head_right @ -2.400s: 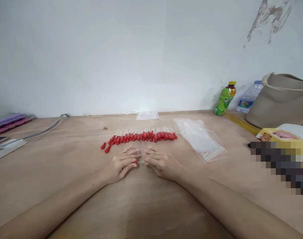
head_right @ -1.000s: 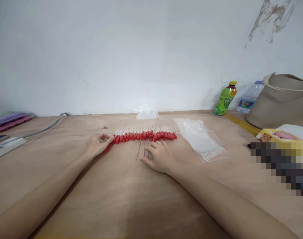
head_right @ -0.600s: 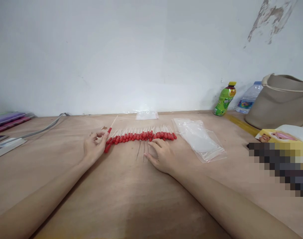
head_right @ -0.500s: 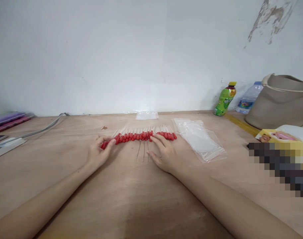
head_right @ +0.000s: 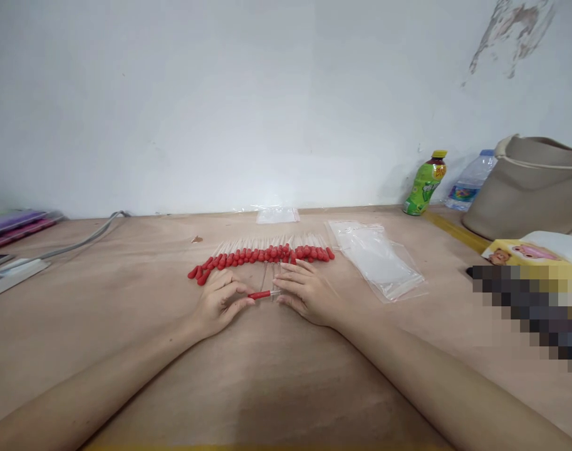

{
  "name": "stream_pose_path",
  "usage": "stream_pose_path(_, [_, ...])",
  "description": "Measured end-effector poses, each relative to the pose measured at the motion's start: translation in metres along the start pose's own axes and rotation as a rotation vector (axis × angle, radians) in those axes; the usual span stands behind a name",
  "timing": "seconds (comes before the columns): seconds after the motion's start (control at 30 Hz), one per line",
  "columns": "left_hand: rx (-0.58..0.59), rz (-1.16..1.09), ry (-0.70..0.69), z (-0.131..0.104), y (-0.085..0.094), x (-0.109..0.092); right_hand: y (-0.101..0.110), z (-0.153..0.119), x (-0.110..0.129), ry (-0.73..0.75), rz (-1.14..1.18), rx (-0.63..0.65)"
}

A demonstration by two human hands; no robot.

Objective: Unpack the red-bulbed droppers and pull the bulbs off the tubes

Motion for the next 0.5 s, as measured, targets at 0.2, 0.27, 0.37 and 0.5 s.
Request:
stream_pose_path(0.2, [0.123,-0.046,0.021,0.003,-0.012,-0.007,-0.004,-0.003,0.000,0.017,0.036,-0.061])
stream_pose_path(0.27, [0.170,-0.044,0.007,0.004,-0.021,-0.011,-0.003,-0.002,0.003,0.043,0.047,-0.097])
stream_pose_path(0.37, [0.173,-0.029,-0.023,0.006,-0.030,-0.014,-0.003,0.001,0.008,0.067,0.059,-0.117])
stream_pose_path(0.5, [0.134,-0.045,-0.049,0.004,-0.031,-0.015,-0.008,0.005,0.011,0.047,0.074,-0.066])
Point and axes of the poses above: each hand's wrist, its own z-axis towards the middle knuckle, its own y-axis out of the back of the hand, x = y × z, the point moved 9 cm from there along z, towards the middle knuckle, and after that the axes turned 11 degrees about y, right-handed, at the moved point
